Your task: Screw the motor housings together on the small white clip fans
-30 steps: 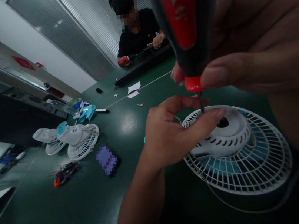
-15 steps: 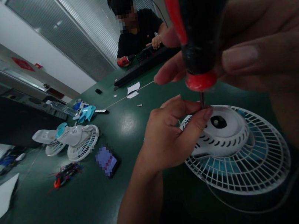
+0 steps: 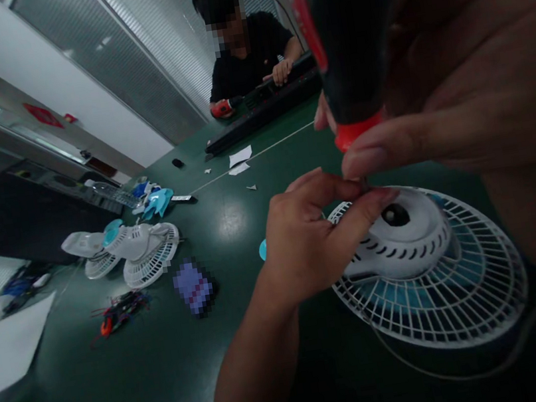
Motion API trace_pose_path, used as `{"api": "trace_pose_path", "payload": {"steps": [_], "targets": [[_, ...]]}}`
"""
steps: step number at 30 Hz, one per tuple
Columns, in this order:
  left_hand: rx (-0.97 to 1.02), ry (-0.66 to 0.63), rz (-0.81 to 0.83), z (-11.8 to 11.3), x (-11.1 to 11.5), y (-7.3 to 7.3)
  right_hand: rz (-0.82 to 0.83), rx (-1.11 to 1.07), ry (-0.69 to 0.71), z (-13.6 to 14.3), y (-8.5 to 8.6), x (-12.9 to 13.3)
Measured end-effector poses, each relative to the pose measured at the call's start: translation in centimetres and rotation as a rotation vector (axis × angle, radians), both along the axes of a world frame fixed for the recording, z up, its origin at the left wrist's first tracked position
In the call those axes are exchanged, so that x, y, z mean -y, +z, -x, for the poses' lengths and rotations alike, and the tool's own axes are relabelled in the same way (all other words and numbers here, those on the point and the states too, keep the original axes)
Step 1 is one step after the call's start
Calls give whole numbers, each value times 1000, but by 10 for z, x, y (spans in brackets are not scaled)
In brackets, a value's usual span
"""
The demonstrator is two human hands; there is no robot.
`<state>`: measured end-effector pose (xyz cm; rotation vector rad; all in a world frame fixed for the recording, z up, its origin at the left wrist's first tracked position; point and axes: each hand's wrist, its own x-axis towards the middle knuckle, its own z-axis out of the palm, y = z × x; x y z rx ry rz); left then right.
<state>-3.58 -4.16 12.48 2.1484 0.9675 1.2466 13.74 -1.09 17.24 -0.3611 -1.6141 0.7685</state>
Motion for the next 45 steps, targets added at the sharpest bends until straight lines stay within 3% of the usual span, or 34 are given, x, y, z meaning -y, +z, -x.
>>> {"api": "trace_pose_path", "payload": {"steps": [6, 12, 20, 31, 39, 45], "targets": [[-47, -69, 25, 3, 5, 7, 250, 2, 168, 4, 12, 13], [-121, -156, 52, 9, 7, 15, 331, -37, 358, 1, 14, 12], [-201, -215, 68, 13, 3, 17, 86, 214, 290, -7, 7, 4], [-277, -405, 49, 25, -10, 17, 89, 205, 289, -7, 7, 5], [-202, -436, 156, 27, -16, 10, 98, 171, 262, -11, 1, 5], [-186, -446, 170, 26, -21, 9, 79, 191, 120, -10, 2, 6]]}}
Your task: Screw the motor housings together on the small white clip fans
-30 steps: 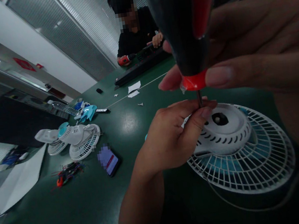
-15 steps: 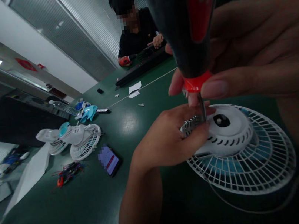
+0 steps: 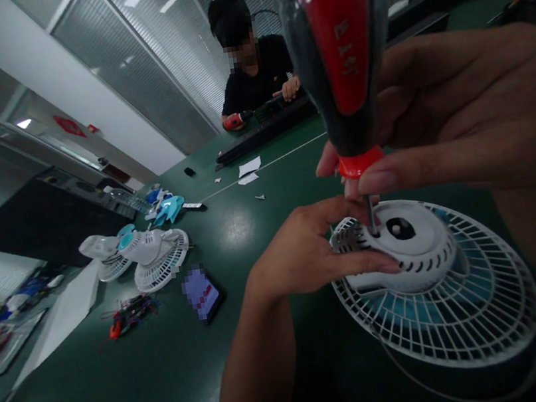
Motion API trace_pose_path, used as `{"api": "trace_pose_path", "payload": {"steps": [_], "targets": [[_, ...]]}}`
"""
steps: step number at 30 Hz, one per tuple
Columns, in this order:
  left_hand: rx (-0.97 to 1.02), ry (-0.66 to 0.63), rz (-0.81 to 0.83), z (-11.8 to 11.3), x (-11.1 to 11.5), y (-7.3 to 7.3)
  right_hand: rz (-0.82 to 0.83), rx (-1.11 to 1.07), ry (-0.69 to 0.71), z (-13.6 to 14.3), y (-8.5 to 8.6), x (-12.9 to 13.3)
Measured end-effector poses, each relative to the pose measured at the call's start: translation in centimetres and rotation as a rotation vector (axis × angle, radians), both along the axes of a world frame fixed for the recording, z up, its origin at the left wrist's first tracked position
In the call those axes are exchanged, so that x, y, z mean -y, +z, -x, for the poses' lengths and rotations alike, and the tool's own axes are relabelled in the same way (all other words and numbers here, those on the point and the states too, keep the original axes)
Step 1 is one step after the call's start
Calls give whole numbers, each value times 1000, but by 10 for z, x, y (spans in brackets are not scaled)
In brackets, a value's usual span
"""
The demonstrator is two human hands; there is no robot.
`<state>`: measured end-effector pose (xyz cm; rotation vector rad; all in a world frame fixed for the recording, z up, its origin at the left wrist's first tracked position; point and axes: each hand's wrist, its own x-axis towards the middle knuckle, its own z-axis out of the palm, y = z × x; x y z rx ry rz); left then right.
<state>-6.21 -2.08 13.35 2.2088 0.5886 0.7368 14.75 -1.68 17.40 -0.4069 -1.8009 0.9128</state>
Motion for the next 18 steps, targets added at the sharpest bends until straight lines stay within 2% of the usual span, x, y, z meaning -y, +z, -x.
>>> {"api": "trace_pose_path", "payload": {"steps": [9, 14, 18], "targets": [[-1, -6, 76, 1, -3, -3, -35, -101, -78, 1, -6, -6], [-30, 8, 137, 2, -2, -3, 26, -181, -91, 5, -4, -4], [-34, 16, 147, 1, -1, -2, -14, -168, -76, 6, -1, -4]]}}
